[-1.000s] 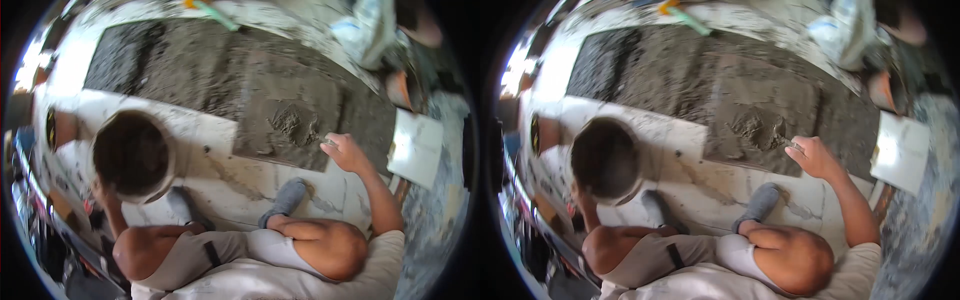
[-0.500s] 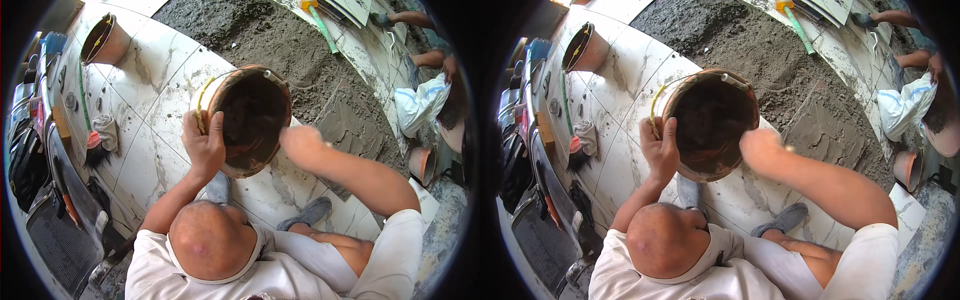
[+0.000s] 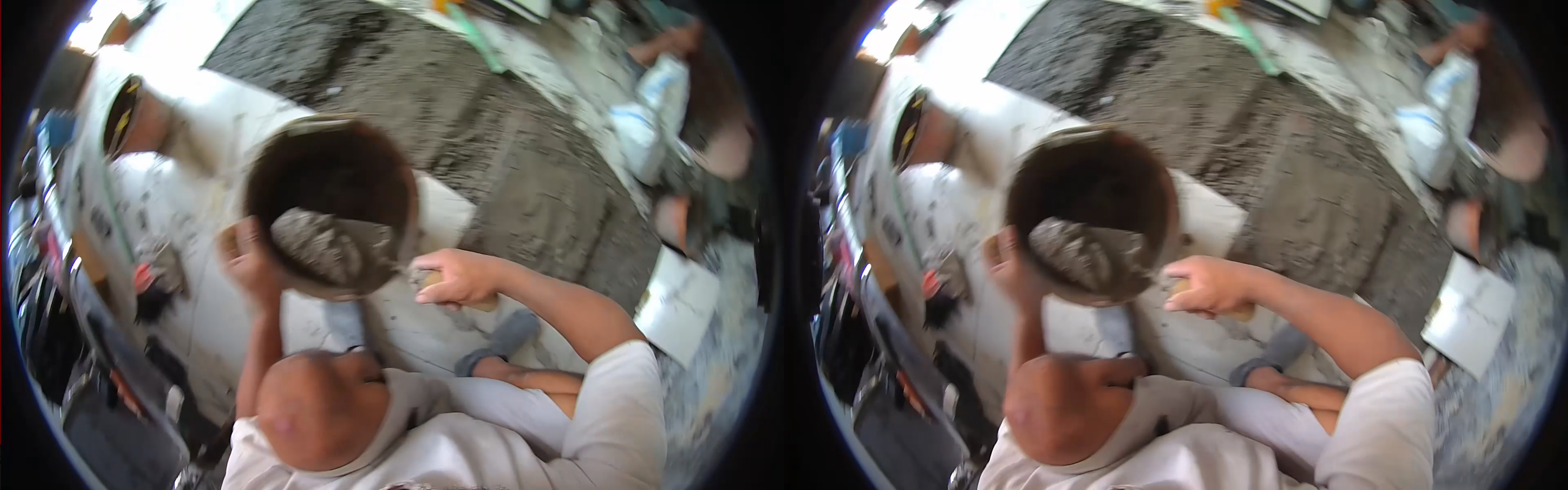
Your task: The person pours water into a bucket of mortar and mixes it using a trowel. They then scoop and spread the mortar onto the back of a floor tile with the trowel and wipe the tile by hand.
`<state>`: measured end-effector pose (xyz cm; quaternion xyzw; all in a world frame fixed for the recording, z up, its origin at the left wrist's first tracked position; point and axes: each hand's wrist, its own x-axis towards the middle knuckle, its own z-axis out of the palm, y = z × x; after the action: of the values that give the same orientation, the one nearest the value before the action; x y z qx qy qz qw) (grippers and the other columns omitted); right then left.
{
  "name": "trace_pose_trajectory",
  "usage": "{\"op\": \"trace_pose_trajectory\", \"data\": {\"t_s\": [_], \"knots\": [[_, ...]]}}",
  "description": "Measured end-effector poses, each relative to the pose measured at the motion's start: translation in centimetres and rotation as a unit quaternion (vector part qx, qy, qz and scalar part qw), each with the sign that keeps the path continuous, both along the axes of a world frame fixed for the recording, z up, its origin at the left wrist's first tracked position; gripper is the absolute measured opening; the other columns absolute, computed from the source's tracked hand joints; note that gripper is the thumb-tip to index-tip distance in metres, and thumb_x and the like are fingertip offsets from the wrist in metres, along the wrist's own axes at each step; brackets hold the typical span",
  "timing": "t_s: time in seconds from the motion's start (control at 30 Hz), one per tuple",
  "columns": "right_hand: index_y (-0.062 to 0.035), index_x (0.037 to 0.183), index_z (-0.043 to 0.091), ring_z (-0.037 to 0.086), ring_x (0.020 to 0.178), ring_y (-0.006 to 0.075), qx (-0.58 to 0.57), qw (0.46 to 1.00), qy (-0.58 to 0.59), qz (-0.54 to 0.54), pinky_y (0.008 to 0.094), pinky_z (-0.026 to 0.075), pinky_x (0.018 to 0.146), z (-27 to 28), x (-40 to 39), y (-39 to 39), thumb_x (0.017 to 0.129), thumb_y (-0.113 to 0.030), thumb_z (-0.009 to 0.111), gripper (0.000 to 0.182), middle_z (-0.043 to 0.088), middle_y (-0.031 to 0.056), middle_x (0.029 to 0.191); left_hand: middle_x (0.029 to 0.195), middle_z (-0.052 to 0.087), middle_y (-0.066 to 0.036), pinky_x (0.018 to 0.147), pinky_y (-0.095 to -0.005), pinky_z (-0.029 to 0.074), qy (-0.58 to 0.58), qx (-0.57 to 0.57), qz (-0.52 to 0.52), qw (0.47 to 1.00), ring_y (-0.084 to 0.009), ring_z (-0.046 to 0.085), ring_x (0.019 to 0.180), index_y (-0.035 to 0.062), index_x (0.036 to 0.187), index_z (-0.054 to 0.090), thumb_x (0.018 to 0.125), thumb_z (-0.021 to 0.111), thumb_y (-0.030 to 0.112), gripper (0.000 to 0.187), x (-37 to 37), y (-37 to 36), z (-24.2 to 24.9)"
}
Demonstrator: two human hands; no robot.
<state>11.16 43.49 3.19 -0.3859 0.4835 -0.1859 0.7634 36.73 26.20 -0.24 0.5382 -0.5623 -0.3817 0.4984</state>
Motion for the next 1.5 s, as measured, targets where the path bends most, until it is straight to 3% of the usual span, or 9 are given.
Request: {"op": "trace_pose_trajectory", "data": {"t_s": [0.27,0.57,0.87,1.0,1.03,1.1,1.13,1.27,1.5], "knots": [[-0.0008,0.098,0.057,0.061,0.073,0.0429,-0.111,0.917,0.374,-0.083,0.0455,0.049,0.063,3.6,-10.0,18.0,0.077,-0.028,0.066,0.035,0.061,0.0238,0.075,0.084,0.062,-0.005,0.058,-0.0267,0.049,-0.03,0.105,0.001,0.994,-0.0117,0.057,0.071,0.0004,0.099,0.057,0.092,0.061,0.03,0.03,8.4,-4.5,-4.8],[-0.0034,0.094,0.057,0.064,0.07,0.0358,-0.062,0.665,0.722,-0.182,0.045,0.052,0.062,-5.8,-9.9,39.0,0.079,-0.024,0.066,0.027,0.062,0.0152,0.079,0.098,0.063,-0.012,0.071,-0.0306,0.052,-0.126,0.106,-0.003,0.986,-0.0185,0.062,0.083,-0.0033,0.103,0.056,0.09,0.063,0.036,0.042,12.4,-6.8,-7.1],[-0.0023,0.091,0.057,0.061,0.075,0.0415,-0.013,0.702,0.656,-0.278,0.0474,0.05,0.065,-6.8,-12.1,40.5,0.082,-0.026,0.061,0.026,0.064,0.022,0.085,0.099,0.061,-0.007,0.079,-0.0287,0.043,-0.165,0.131,-0.008,0.978,-0.0142,0.055,0.088,-0.003,0.109,0.058,0.091,0.058,0.046,0.052,13.0,-7.3,-6.1],[-0.004,0.082,0.052,0.058,0.051,0.0235,0.205,0.77,0.361,-0.485,0.0374,0.047,0.05,-8.2,-7.9,41.9,0.088,-0.03,0.056,0.027,0.06,0.0108,0.068,0.104,0.061,-0.011,0.082,-0.0297,0.045,-0.392,0.212,0.006,0.895,-0.0171,0.058,0.091,-0.0031,0.112,0.058,0.091,0.058,0.048,0.055,12.9,-9.7,-3.0],[-0.0057,0.08,0.051,0.054,0.049,0.0186,0.246,0.756,0.221,-0.565,0.0344,0.045,0.046,-8.2,-6.8,40.5,0.091,-0.031,0.053,0.027,0.056,0.0071,0.065,0.108,0.061,-0.012,0.084,-0.0303,0.046,-0.57,-0.056,0.071,0.817,-0.0188,0.059,0.094,-0.003,0.115,0.057,0.091,0.058,0.046,0.055,11.4,-9.6,-1.7],[-0.0085,0.079,0.05,0.049,0.045,0.0138,0.289,0.701,0.043,-0.65,0.0306,0.044,0.042,-9.4,-4.8,37.5,0.095,-0.032,0.048,0.028,0.05,0.0026,0.06,0.115,0.06,-0.013,0.088,-0.0316,0.047,-0.535,-0.219,0.042,0.815,-0.0216,0.059,0.1,-0.0029,0.121,0.054,0.09,0.061,0.04,0.053,6.6,-8.9,1.8],[-0.0097,0.078,0.05,0.048,0.044,0.0139,0.297,0.684,0.013,-0.666,0.0299,0.043,0.041,-10.5,-4.1,36.1,0.096,-0.032,0.046,0.029,0.049,0.002,0.059,0.119,0.059,-0.013,0.09,-0.0324,0.047,-0.354,-0.102,-0.046,0.928,-0.0226,0.058,0.104,-0.0028,0.124,0.053,0.091,0.062,0.035,0.052,3.2,-8.0,4.1],[-0.0079,0.079,0.047,0.049,0.044,0.0143,0.257,0.71,0.03,-0.655,0.03,0.044,0.041,-12.2,-2.7,31.9,0.096,-0.032,0.045,0.03,0.049,0.0039,0.062,0.119,0.058,-0.012,0.09,-0.0323,0.046,-0.38,-0.273,-0.353,0.81,-0.0219,0.058,0.103,-0.0021,0.122,0.054,0.088,0.064,0.015,0.039,-9.7,-3.3,9.6],[-0.007,0.081,0.049,0.05,0.044,0.0138,0.237,0.719,0.072,-0.65,0.0302,0.044,0.04,-13.4,-0.6,29.0,0.095,-0.032,0.046,0.029,0.05,0.0035,0.062,0.107,0.064,-0.022,0.086,-0.039,0.048,-0.451,0.142,-0.614,0.632,-0.0331,0.063,0.099,-0.0025,0.114,0.059,0.088,0.06,0.024,0.037,-20.7,10.1,1.5]]}}
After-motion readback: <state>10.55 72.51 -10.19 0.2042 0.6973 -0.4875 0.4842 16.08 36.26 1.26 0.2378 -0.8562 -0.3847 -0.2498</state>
